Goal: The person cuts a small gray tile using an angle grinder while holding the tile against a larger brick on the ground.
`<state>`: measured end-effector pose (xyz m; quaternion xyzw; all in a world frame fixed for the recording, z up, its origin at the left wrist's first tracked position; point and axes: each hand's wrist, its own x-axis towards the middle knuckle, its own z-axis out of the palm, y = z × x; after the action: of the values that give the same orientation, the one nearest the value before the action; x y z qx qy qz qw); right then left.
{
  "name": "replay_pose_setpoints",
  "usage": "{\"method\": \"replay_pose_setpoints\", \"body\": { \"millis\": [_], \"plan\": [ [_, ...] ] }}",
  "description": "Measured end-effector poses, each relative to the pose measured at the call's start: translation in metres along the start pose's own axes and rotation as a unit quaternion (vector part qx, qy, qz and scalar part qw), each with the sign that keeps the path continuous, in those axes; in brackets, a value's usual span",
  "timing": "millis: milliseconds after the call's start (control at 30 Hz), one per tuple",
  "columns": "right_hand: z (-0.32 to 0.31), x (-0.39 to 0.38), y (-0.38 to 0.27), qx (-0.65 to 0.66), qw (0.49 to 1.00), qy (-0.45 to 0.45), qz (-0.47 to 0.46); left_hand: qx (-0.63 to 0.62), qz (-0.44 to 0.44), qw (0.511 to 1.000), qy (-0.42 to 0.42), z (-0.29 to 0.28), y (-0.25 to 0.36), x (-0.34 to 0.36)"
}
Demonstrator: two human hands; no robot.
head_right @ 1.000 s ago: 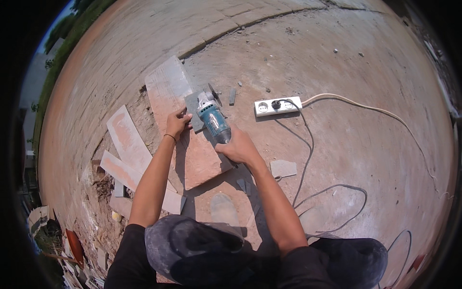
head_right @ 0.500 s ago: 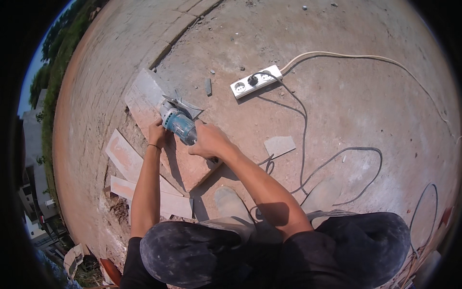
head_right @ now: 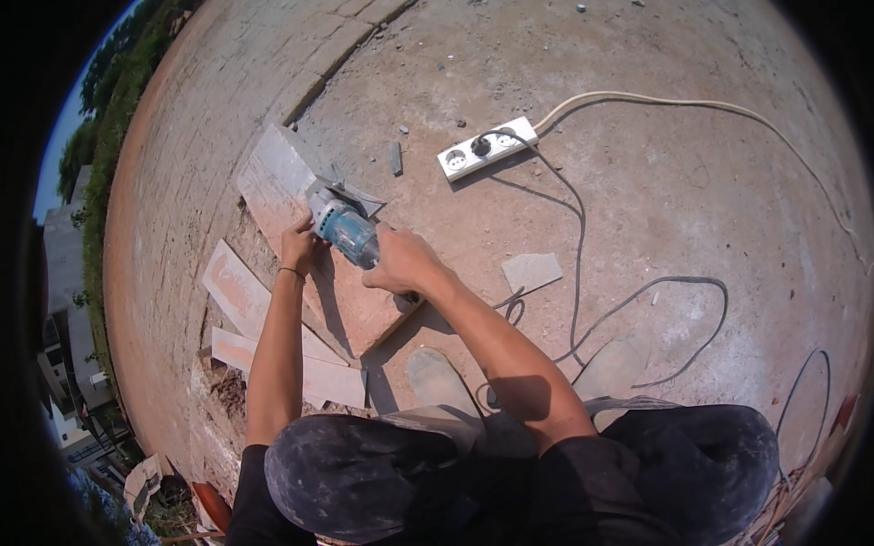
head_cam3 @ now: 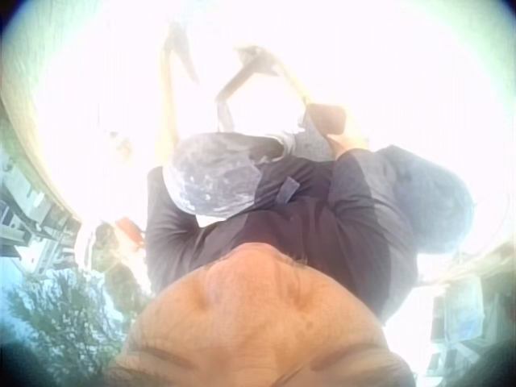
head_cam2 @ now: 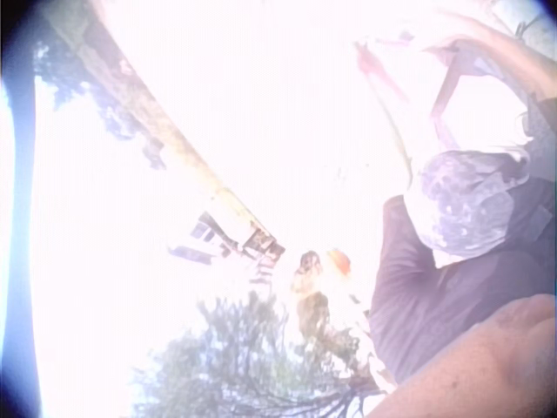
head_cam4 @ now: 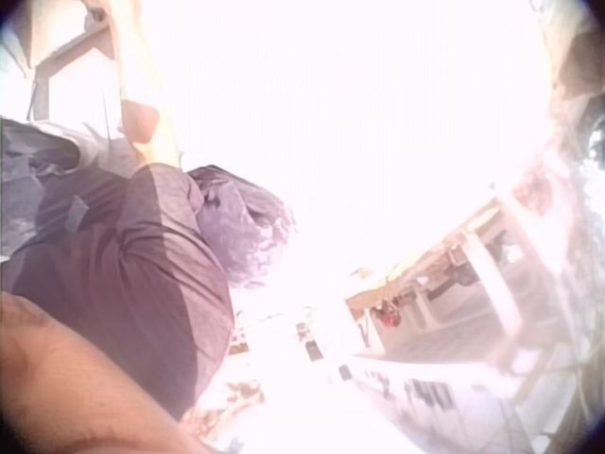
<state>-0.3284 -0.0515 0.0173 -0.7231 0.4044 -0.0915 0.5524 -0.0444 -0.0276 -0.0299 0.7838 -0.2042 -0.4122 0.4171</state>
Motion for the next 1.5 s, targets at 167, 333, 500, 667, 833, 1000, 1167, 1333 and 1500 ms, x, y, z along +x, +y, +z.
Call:
{"method": "replay_pose_setpoints", "body": {
  "millis": [167, 333, 500, 667, 833, 1000, 1167, 1333, 1500],
  "plan": [
    [0.0, 0.0, -0.001, -0.009, 1.0, -0.006, 0.007, 0.008, 0.005, 1.0, -0.007, -0.007, -0.003, 0.005],
    [0.0, 0.001, 0.0, -0.008, 1.0, -0.007, 0.007, 0.01, 0.0, 1.0, -0.012, -0.007, -0.003, 0.006],
    [0.002, 0.005, 0.003, -0.014, 1.0, -0.001, 0.0, 0.019, 0.003, 1.0, -0.023, -0.007, 0.002, 0.003],
    [0.0, 0.004, 0.005, -0.011, 1.0, -0.008, 0.005, 0.004, -0.002, 1.0, -0.015, 0.001, 0.007, -0.004],
    [-0.001, 0.004, 0.002, -0.019, 1.0, -0.017, 0.014, 0.025, -0.003, 0.999, -0.021, -0.006, 0.006, -0.002],
    [-0.003, 0.005, 0.003, -0.023, 0.999, -0.022, 0.023, 0.051, -0.011, 0.998, -0.022, -0.001, 0.009, -0.006],
    [-0.003, 0.005, 0.005, -0.025, 1.0, -0.019, 0.006, 0.013, -0.006, 1.0, -0.015, -0.004, 0.007, -0.006],
    [-0.004, 0.005, 0.008, -0.024, 1.0, -0.014, 0.005, 0.027, -0.016, 0.999, -0.014, 0.001, 0.009, -0.007],
    [-0.003, 0.006, 0.004, -0.026, 0.999, -0.019, 0.011, 0.038, -0.018, 0.999, -0.015, -0.003, 0.011, -0.005]
  ]
}}
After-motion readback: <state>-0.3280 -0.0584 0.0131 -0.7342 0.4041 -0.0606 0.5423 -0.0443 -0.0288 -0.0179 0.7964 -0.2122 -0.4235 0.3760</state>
